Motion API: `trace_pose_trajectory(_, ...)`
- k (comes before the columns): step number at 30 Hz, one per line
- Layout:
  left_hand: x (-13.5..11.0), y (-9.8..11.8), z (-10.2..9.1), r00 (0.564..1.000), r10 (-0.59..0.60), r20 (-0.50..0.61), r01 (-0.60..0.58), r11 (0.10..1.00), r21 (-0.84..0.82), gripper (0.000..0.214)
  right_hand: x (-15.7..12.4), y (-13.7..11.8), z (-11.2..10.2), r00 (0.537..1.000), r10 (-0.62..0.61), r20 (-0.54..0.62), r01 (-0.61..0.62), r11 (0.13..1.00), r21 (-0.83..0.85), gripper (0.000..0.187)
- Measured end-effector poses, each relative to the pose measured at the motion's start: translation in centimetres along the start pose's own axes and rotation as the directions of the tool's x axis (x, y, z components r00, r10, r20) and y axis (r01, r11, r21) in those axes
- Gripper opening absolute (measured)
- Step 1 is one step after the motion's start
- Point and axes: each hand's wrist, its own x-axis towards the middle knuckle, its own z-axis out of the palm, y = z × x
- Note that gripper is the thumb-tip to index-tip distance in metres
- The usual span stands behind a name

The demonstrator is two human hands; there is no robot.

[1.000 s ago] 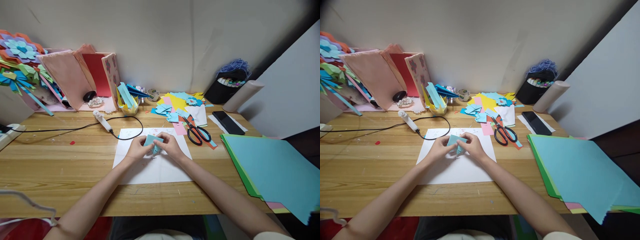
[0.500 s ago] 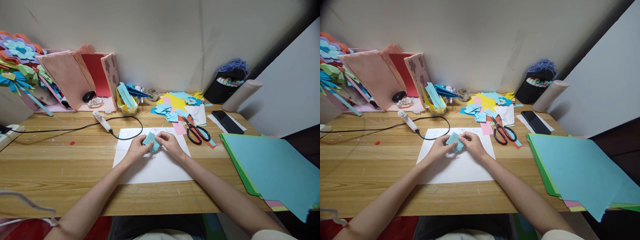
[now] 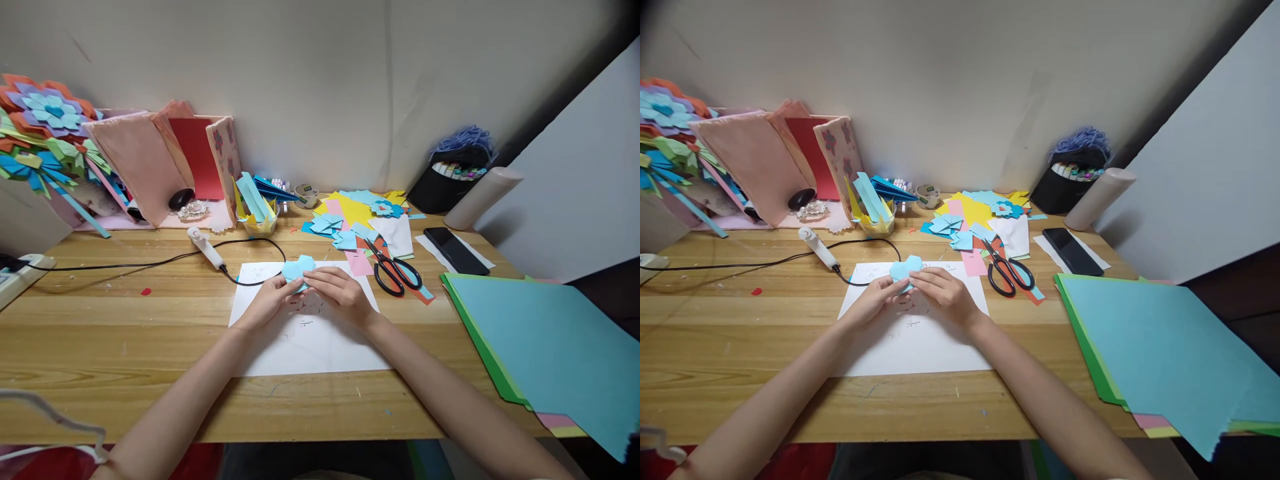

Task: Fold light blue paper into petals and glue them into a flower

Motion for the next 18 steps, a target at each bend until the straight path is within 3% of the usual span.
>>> trace_pose_trajectory(2, 0.2, -0.1, -0.3, 0.999, 0.013, -0.048, -0.013, 1.000, 0.006, 0.036, 0.2, -0.1, 0.0, 0.996, 0.087, -0.020, -0.087, 0.996, 0.030, 0.029)
trace_pose_trajectory(4, 0.4, -0.2, -0.6, 0.996, 0.007, -0.092, -0.005, 1.000, 0.021, 0.038, 0.3, 0.0, 0.0, 0.959, 0.265, -0.096, -0.256, 0.962, 0.095, 0.027)
trace_pose_trajectory(7, 0.7, -0.4, -0.6, 0.995, 0.005, -0.103, 0.006, 0.994, 0.106, 0.042, 0.2, 0.2, 0.3, 0.825, 0.561, -0.070, -0.518, 0.799, 0.304, 0.027)
trace_pose_trajectory(10, 0.6, -0.4, -0.3, 0.995, 0.056, -0.087, -0.031, 0.962, 0.272, 0.041, 0.1, 0.3, 0.8, 0.727, 0.684, 0.067, -0.633, 0.628, 0.454, 0.030)
trace_pose_trajectory(14, 0.3, -0.2, -0.1, 0.987, 0.116, -0.107, -0.067, 0.922, 0.381, 0.036, 0.1, 1.0, 1.0, 0.737, 0.661, 0.140, -0.637, 0.610, 0.471, 0.024)
trace_pose_trajectory(16, 0.3, -0.1, -0.2, 0.985, 0.114, -0.129, -0.056, 0.920, 0.387, 0.036, 0.2, 2.2, 0.6, 0.747, 0.662, 0.065, -0.628, 0.670, 0.395, 0.023)
trace_pose_trajectory(18, 0.4, -0.2, -0.3, 0.981, 0.109, -0.160, -0.040, 0.923, 0.382, 0.037, 0.2, 4.2, -0.1, 0.752, 0.654, -0.085, -0.626, 0.748, 0.221, 0.023)
